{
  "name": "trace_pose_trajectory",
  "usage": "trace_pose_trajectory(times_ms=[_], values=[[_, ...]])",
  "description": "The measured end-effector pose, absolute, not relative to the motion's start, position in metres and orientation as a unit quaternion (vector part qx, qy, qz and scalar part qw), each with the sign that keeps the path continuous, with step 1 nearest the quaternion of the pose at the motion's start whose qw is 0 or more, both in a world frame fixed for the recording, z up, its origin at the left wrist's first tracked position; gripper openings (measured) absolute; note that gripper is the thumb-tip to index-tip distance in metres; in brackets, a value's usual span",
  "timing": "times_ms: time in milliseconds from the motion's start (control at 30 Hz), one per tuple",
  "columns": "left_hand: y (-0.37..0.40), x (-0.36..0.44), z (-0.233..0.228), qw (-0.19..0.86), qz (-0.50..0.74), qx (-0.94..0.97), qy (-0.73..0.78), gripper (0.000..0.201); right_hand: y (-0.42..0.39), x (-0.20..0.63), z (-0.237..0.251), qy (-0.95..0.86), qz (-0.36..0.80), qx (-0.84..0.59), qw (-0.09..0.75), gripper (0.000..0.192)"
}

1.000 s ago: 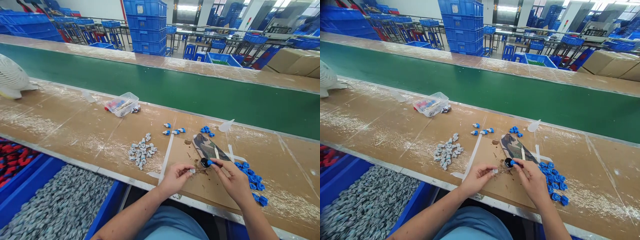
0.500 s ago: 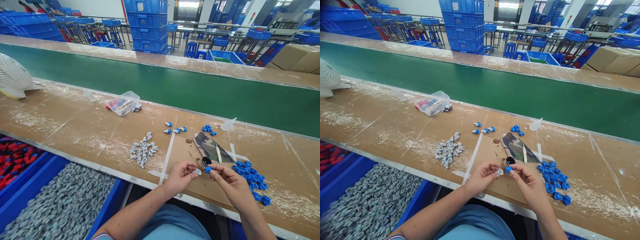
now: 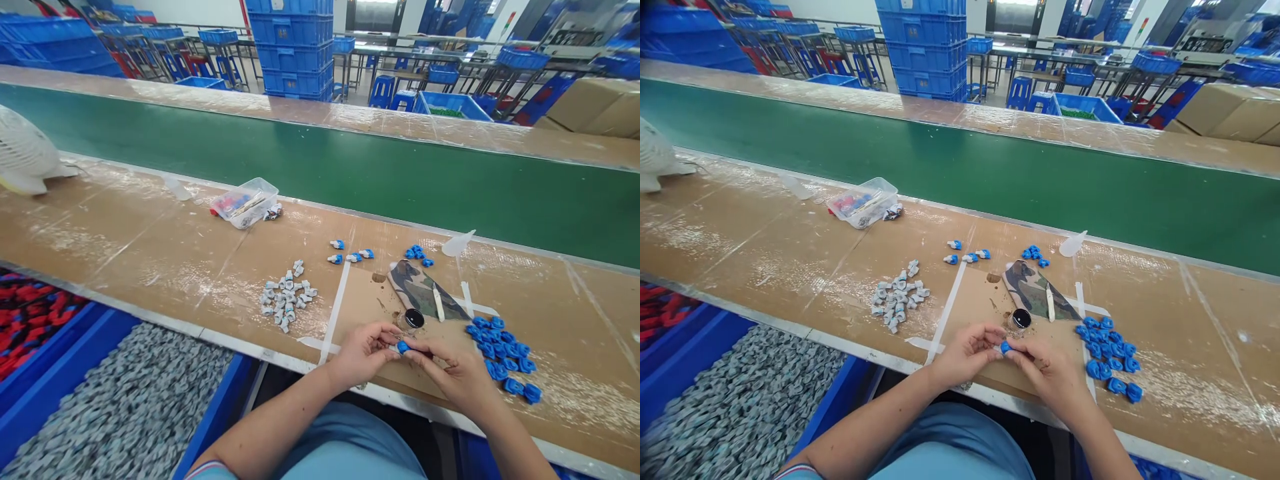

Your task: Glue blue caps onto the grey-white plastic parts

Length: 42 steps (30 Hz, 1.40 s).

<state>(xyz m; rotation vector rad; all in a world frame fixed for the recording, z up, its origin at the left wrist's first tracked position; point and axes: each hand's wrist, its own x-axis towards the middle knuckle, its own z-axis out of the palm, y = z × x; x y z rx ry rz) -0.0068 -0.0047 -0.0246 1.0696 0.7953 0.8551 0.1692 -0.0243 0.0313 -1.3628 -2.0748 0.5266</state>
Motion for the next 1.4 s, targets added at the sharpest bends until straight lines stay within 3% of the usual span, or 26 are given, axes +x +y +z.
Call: trace_pose_trajectory(times_ms=[367,533,800,1033,1233,1333,1400], values=[[-0.004,-0.007,-0.011,0.762,0.388,0.369,0.364,0.044,-0.04,0.151,0.014,-0.691,0.216,-0.568,0.392,0.017],[-0.001,-0.006,-0.006,0.771,0.376,0.339,0.387,0.052,-0.039,0.154,0.011,-0.678,0.245,-0.569,0.396,0.021],[0.004,-0.011,-0.01,0.771,0.279,0.423,0.384,0.051,-0.04,0.16,0.008,-0.634,0.308,-0.593,0.39,0.022],[0.006,-0.013,-0.012,0.764,0.27,0.45,0.374,0.046,-0.043,0.153,0.001,-0.647,0.281,-0.578,0.41,0.021],[0.013,-0.023,-0.001,0.683,0.248,0.544,0.419,0.037,-0.054,0.181,0.006,-0.668,0.201,-0.595,0.4,0.027],[0.033,-0.037,0.005,0.571,0.278,0.618,0.463,0.028,-0.074,0.231,0.007,-0.581,0.072,-0.703,0.403,0.024],[0.052,-0.044,0.008,0.479,0.293,0.654,0.506,0.021,-0.09,0.268,0.002,-0.506,0.016,-0.778,0.373,0.034]])
